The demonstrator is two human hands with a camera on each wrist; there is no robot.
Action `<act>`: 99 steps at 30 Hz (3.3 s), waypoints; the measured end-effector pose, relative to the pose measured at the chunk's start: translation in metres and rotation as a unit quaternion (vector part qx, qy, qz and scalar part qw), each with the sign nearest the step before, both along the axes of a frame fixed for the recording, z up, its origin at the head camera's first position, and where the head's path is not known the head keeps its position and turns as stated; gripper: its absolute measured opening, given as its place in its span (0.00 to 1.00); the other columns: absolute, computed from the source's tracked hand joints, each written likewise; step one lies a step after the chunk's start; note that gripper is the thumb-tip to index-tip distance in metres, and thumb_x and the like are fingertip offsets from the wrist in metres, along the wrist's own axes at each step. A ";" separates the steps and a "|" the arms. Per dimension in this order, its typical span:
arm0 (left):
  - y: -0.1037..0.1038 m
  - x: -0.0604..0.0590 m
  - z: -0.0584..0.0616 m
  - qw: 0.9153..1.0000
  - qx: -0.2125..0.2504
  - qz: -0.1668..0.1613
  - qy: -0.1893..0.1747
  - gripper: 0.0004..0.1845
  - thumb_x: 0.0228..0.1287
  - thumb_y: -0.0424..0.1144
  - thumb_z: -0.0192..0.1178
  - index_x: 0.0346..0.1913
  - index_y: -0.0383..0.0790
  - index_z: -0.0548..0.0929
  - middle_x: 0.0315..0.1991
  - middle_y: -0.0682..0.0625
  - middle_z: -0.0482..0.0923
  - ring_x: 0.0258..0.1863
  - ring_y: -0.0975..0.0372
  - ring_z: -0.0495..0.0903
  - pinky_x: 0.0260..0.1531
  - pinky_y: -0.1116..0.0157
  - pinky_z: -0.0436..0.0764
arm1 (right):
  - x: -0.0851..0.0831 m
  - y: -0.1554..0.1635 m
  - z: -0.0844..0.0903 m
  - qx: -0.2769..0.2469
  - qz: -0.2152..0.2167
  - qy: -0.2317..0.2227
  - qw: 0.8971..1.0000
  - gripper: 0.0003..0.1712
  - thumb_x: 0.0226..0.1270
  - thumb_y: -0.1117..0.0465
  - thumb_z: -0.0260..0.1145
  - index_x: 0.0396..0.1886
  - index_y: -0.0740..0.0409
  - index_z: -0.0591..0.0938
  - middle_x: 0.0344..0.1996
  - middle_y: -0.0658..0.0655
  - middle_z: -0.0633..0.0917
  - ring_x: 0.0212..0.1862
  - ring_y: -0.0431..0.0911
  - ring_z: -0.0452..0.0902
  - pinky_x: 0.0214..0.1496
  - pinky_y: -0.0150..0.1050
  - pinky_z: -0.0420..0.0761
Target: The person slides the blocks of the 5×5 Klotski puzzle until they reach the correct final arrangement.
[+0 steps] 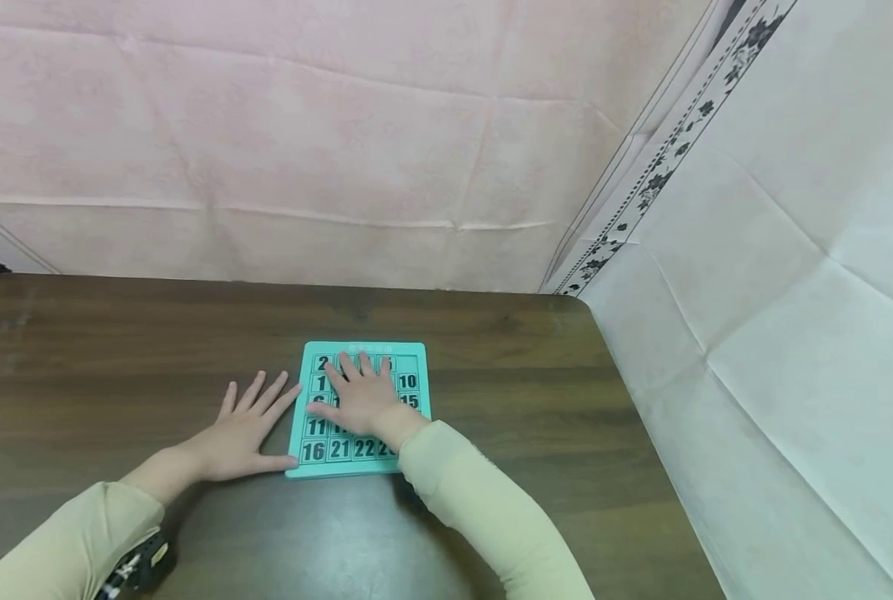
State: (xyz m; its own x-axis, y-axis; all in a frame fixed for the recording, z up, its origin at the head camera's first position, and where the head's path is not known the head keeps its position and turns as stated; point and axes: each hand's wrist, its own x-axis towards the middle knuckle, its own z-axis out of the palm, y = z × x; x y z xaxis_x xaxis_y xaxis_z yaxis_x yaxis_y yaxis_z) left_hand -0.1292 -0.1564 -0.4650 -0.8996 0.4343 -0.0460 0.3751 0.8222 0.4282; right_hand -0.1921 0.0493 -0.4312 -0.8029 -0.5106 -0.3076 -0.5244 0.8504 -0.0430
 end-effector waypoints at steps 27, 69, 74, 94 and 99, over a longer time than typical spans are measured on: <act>0.002 -0.002 0.000 1.000 -0.010 0.002 -0.003 0.56 0.49 0.73 0.55 0.74 0.44 0.51 0.74 0.37 0.43 0.72 0.36 0.38 0.61 0.31 0.35 | -0.003 0.036 0.001 -0.022 -0.023 -0.009 0.999 0.44 0.65 0.27 0.39 0.75 0.41 0.48 0.75 0.48 0.47 0.76 0.52 0.38 0.72 0.61 0.42; 0.002 -0.002 0.003 1.000 -0.017 0.000 -0.010 0.55 0.50 0.72 0.55 0.74 0.43 0.50 0.75 0.38 0.42 0.72 0.36 0.38 0.61 0.32 0.34 | -0.013 0.009 -0.004 -0.015 -0.001 -0.006 1.000 0.42 0.65 0.27 0.38 0.74 0.35 0.43 0.76 0.49 0.41 0.76 0.50 0.32 0.73 0.59 0.38; 0.002 -0.003 0.002 1.000 -0.016 -0.001 -0.010 0.55 0.50 0.72 0.55 0.74 0.43 0.50 0.75 0.37 0.43 0.72 0.36 0.38 0.61 0.31 0.34 | -0.013 0.014 -0.003 -0.026 -0.002 -0.010 1.000 0.44 0.64 0.27 0.38 0.75 0.38 0.42 0.76 0.49 0.41 0.76 0.49 0.31 0.74 0.58 0.38; 0.001 -0.004 -0.001 1.000 -0.019 -0.004 -0.017 0.56 0.49 0.73 0.54 0.74 0.43 0.49 0.75 0.37 0.41 0.72 0.36 0.36 0.61 0.31 0.33 | 0.055 0.041 0.006 -0.041 0.161 -0.001 0.986 0.46 0.64 0.27 0.41 0.75 0.42 0.46 0.76 0.51 0.44 0.76 0.49 0.35 0.72 0.61 0.40; 0.001 -0.004 -0.002 1.000 -0.020 -0.002 -0.017 0.56 0.49 0.74 0.53 0.74 0.43 0.49 0.75 0.37 0.41 0.72 0.36 0.36 0.61 0.31 0.33 | 0.068 0.041 0.003 -0.033 0.195 -0.015 0.980 0.46 0.63 0.26 0.40 0.75 0.41 0.44 0.76 0.49 0.42 0.76 0.47 0.33 0.72 0.60 0.39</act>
